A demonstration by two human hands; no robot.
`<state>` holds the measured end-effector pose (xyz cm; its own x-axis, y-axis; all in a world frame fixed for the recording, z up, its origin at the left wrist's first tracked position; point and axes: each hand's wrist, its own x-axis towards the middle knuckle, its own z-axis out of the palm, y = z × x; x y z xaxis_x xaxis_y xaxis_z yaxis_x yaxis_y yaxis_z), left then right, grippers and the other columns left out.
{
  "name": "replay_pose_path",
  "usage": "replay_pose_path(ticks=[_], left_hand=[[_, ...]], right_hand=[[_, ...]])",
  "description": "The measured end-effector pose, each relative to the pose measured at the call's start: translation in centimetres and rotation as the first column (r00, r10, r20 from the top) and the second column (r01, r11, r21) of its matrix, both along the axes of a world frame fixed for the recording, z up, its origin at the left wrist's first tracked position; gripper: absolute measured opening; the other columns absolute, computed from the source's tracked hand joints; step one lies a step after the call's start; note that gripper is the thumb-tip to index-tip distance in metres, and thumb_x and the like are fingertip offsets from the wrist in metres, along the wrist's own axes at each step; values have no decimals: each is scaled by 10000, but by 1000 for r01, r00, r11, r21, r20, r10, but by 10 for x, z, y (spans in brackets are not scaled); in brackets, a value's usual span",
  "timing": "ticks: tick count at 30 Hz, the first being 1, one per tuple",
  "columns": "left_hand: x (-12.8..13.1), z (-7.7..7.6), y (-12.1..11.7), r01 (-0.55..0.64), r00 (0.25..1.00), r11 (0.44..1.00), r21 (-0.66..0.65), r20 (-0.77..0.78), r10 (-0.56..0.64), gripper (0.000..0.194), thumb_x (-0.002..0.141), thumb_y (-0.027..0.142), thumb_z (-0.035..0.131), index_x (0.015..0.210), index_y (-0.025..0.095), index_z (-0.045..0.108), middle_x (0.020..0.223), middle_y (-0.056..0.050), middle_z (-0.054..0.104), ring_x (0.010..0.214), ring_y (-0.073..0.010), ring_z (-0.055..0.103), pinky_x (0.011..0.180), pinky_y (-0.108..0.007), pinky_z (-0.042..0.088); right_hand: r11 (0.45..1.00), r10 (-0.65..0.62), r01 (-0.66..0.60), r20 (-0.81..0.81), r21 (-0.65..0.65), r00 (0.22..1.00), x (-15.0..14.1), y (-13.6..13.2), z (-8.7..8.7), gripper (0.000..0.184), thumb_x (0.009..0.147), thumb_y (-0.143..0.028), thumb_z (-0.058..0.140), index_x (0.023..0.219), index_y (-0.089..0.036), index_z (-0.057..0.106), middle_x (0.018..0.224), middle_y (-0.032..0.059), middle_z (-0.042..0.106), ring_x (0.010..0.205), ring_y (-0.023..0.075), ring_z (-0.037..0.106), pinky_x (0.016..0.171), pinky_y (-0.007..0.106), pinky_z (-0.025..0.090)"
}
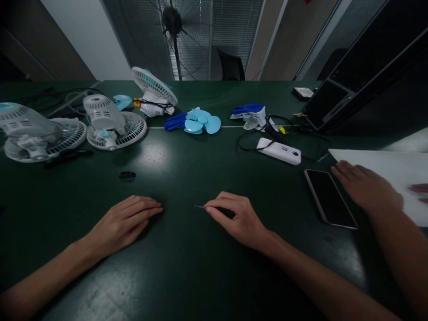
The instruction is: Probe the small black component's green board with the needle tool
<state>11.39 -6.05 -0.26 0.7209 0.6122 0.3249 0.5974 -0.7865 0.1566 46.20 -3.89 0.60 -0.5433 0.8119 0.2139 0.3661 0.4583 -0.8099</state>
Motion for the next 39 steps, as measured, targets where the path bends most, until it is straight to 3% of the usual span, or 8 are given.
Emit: replay_pose_path(ticks=[10,16,18,21,24,27,33,39], left_hand=[[-6,-7,4,-112,994,988,-102,-6,112,410,1008,129,497,1405,206,565,1236,-99,661,1106,-211,621,946,-379,532],[-20,-8,11,-234,972,971,41,37,232,388,1000,127,517,1376,201,578,1231,-100,633,1071,-191,626,907,-332,536],[-30,-4,17,-323,944,939,121,111,310,346,994,121,528,1318,203,620,1209,-87,629,1035,-164,637,872,-284,537],[-48,2,28,-508,845,845,169,291,450,234,986,150,562,1170,200,697,1143,-58,641,974,-143,645,856,-270,530],[-63,7,38,-656,690,753,49,443,572,179,987,251,588,1078,187,728,1103,-37,661,942,-149,658,873,-293,540],[-71,9,43,-711,572,693,-119,476,668,243,974,343,607,1109,178,722,1135,-34,673,967,-167,666,901,-312,552],[-72,8,46,-704,495,637,-314,426,757,407,946,393,632,1273,154,669,1179,-76,698,1015,-207,684,997,-371,536],[-72,9,45,-686,458,601,-410,398,795,404,947,430,618,1229,149,691,1018,-60,744,927,-209,714,944,-364,552]], right_hand=[[1000,-8,8,9,3,1000,0,0,-1,186,1016,-249,614,1134,-222,756,979,36,710,832,148,668,692,275,532],[1000,-3,4,16,-13,1000,1,-1,0,190,1018,-259,609,1136,-221,754,982,38,710,834,151,670,692,278,541],[1000,-1,1,18,-15,1000,1,-1,0,193,1020,-260,605,1142,-225,752,984,39,710,833,151,670,689,275,544],[1000,0,0,24,-13,1000,1,-1,1,198,1021,-269,605,1145,-224,752,992,48,714,842,158,674,694,277,551],[1000,0,1,27,-16,1000,1,0,1,201,1021,-278,603,1140,-218,753,992,55,719,847,163,677,696,280,555],[1000,3,-3,17,-20,1000,0,0,2,204,1022,-277,598,1139,-214,753,991,53,722,846,164,679,696,282,558],[1000,4,-4,24,-26,1000,1,-1,1,207,1024,-289,597,1141,-219,753,989,52,718,841,166,676,692,289,561],[1000,3,-2,18,-11,1000,1,0,1,190,1016,-252,613,1133,-208,756,981,49,715,840,157,675,700,283,545]])
